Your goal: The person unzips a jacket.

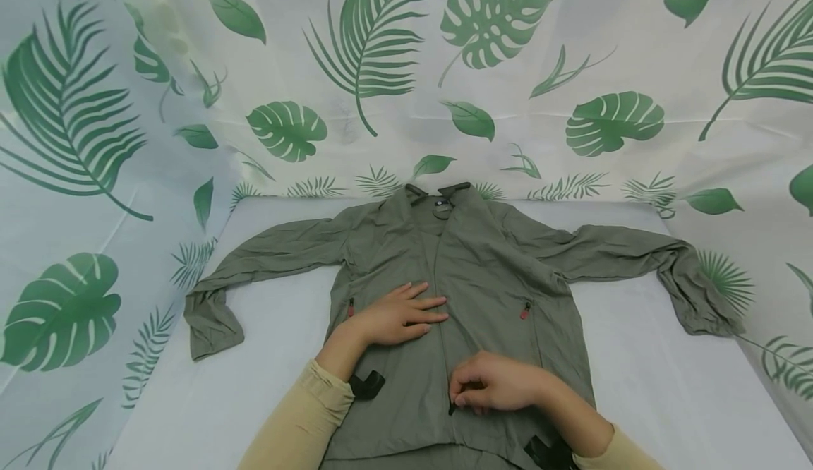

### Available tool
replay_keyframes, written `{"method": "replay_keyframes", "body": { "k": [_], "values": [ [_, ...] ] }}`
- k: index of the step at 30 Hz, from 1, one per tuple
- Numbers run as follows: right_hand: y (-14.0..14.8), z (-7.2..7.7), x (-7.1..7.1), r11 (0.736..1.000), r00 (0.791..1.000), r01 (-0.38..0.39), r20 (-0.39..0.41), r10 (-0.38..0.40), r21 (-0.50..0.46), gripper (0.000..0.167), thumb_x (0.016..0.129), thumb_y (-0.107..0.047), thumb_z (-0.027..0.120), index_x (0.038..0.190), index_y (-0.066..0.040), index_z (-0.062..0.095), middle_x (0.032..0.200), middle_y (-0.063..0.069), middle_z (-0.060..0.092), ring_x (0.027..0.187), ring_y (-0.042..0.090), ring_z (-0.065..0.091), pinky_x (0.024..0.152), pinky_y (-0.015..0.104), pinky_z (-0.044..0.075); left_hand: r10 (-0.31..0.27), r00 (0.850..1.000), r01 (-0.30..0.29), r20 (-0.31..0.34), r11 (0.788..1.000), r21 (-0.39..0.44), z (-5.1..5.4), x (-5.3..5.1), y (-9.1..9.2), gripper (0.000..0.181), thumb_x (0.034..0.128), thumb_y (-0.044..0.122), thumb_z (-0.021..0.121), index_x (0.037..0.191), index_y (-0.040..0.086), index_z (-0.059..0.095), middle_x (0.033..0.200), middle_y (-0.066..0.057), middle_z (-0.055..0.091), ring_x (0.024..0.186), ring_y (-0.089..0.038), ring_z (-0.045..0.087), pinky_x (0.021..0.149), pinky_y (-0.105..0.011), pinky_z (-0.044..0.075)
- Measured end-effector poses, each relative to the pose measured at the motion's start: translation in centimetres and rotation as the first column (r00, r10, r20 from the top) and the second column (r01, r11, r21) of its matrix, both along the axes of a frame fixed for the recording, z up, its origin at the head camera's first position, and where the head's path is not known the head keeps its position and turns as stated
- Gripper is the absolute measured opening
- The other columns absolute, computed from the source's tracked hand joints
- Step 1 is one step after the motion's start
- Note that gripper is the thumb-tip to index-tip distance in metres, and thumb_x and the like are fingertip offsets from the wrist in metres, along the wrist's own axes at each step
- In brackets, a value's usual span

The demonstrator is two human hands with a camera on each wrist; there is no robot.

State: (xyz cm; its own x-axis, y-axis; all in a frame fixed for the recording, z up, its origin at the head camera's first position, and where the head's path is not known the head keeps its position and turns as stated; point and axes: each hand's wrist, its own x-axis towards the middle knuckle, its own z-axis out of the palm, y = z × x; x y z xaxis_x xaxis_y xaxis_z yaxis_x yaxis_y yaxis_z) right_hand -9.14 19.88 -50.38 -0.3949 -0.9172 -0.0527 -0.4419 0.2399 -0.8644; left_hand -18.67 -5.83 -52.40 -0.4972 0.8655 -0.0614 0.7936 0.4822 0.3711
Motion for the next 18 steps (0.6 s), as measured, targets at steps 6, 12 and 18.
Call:
{"method": "replay_keyframes", "body": {
  "k": [6,12,18],
  "values": [
    [0.23,-0.59,0.19,0.998,0.998,-0.063,0.01,0.063,-0.03,0.012,0.101,-0.024,0.058,0.097,-0.019,0.068,0.074,-0.002,0.063,0.059,-0.009,0.054,0.053,0.015,0.056,-0.006,1.0,0.007,-0.008,1.0,0.003,-0.15,0.01,0.3,0.041,0.1073,0.041,0.04,0.148,0.038,0.045,0.161,0.013,0.03,0.155,-0.026,0.016,0.131,-0.042,0.009],
    [0.47,-1.02,0.11,0.999,0.996,-0.041,0.078,0.042,-0.018,0.012,0.1,-0.027,0.059,0.098,-0.02,0.069,0.072,0.003,0.065,0.056,-0.002,0.059,0.053,0.018,0.058,-0.01,1.0,0.01,-0.011,1.0,0.01,-0.26,-0.12,0.48,0.041,0.1069,0.042,0.041,0.148,0.038,0.045,0.162,0.013,0.03,0.155,-0.025,0.015,0.131,-0.042,0.008],
    [0.15,-0.89,0.22,0.999,0.998,-0.032,0.056,0.032,0.013,0.012,0.1,-0.028,0.059,0.098,-0.02,0.068,0.072,-0.001,0.063,0.056,-0.004,0.057,0.053,0.017,0.057,0.027,0.999,-0.028,-0.019,0.998,-0.05,0.25,0.51,0.45,0.043,0.1062,0.044,0.041,0.149,0.038,0.044,0.163,0.009,0.026,0.155,-0.028,0.014,0.131,-0.046,0.01]
  ]
}}
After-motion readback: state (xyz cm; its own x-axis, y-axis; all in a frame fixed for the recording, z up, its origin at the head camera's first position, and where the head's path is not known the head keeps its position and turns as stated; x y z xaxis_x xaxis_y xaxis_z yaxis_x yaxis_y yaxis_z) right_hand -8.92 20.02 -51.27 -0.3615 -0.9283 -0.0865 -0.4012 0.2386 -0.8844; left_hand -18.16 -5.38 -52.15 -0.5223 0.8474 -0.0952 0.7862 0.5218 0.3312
